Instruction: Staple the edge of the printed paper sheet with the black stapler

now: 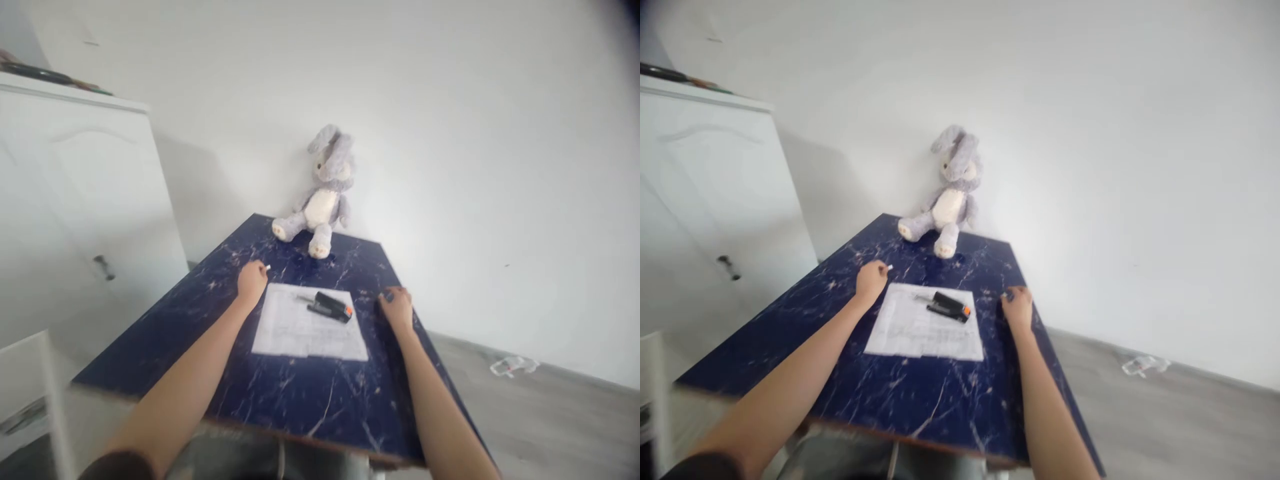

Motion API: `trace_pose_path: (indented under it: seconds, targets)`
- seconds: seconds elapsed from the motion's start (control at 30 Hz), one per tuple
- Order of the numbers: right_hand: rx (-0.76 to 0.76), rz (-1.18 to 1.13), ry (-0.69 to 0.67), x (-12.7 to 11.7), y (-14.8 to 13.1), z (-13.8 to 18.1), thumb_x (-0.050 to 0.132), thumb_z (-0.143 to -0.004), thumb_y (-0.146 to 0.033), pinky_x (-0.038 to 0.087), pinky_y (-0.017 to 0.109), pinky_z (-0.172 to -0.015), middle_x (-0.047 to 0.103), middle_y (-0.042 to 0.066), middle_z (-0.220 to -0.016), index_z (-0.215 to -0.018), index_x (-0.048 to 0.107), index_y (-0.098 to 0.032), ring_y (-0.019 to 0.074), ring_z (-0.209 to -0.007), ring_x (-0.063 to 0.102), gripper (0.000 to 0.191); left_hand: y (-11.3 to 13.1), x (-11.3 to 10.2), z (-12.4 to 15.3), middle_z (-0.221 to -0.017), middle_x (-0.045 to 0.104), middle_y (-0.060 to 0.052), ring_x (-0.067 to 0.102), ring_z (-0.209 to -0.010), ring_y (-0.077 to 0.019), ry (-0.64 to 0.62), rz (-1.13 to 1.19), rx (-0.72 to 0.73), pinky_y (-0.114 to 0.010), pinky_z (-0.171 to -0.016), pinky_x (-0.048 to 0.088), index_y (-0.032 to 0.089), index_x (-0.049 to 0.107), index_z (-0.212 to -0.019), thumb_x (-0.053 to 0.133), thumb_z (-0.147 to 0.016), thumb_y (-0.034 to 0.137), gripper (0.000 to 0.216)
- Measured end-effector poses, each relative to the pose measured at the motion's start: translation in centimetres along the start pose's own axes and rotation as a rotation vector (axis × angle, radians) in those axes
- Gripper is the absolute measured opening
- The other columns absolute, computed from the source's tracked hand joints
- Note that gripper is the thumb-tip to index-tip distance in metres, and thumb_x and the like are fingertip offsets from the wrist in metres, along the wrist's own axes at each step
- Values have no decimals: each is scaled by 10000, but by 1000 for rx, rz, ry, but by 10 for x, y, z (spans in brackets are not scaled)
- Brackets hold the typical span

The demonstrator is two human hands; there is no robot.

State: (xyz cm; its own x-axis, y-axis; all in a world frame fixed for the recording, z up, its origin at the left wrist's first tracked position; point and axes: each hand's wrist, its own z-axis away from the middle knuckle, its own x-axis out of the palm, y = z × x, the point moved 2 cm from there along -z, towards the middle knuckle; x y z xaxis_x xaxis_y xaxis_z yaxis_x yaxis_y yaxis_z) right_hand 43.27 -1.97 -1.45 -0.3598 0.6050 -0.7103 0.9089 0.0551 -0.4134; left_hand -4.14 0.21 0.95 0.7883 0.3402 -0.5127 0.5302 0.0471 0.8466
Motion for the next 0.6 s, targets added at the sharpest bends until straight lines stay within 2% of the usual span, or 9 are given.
trace_pose_path:
  seconds: [0.13,0.2,0.3,0.4,0.6]
  targets:
    - [-132,-69,62,-6,-23,2,579,-911,-308,535,504,-987,672,154,-1106,-1020,766,-195,326,-1071,622,245,16,33,15,-1196,739,-104,743,-1003,-214,-173,292,50,-413,-880,648,140,685,-1236,663,-1057,424,337]
    - [-194,-108,40,-5,-35,5,578,-930,-293,527,506,-1021,659,136,-1118,-1035,760,-207,317,-1091,619,227,20,47,25,-1114,786,-135,779,-905,-212,-222,409,71,-384,-817,652,127,690,-1125,631,-1057,476,359]
    - [-256,-165,-28,0,-50,11,595,-937,-272,507,532,-1067,659,120,-1104,-1012,758,-216,311,-1082,625,188,23,57,34,-1075,816,-177,803,-851,-238,-268,502,108,-382,-775,650,143,686,-1032,699,-971,570,432]
    - [-296,-220,-90,6,-61,15,610,-931,-254,519,532,-1058,669,107,-1087,-986,761,-226,301,-1061,639,163,28,53,35,-1035,829,-155,807,-866,-257,-338,496,197,-397,-797,648,162,711,-1012,762,-898,568,425]
    - [-324,-294,-190,13,-68,20,607,-917,-230,574,460,-976,661,92,-1118,-994,775,-227,264,-1039,678,184,37,30,31,-993,854,-69,807,-975,-282,-571,319,444,-425,-1017,613,244,860,-949,914,-741,365,246]
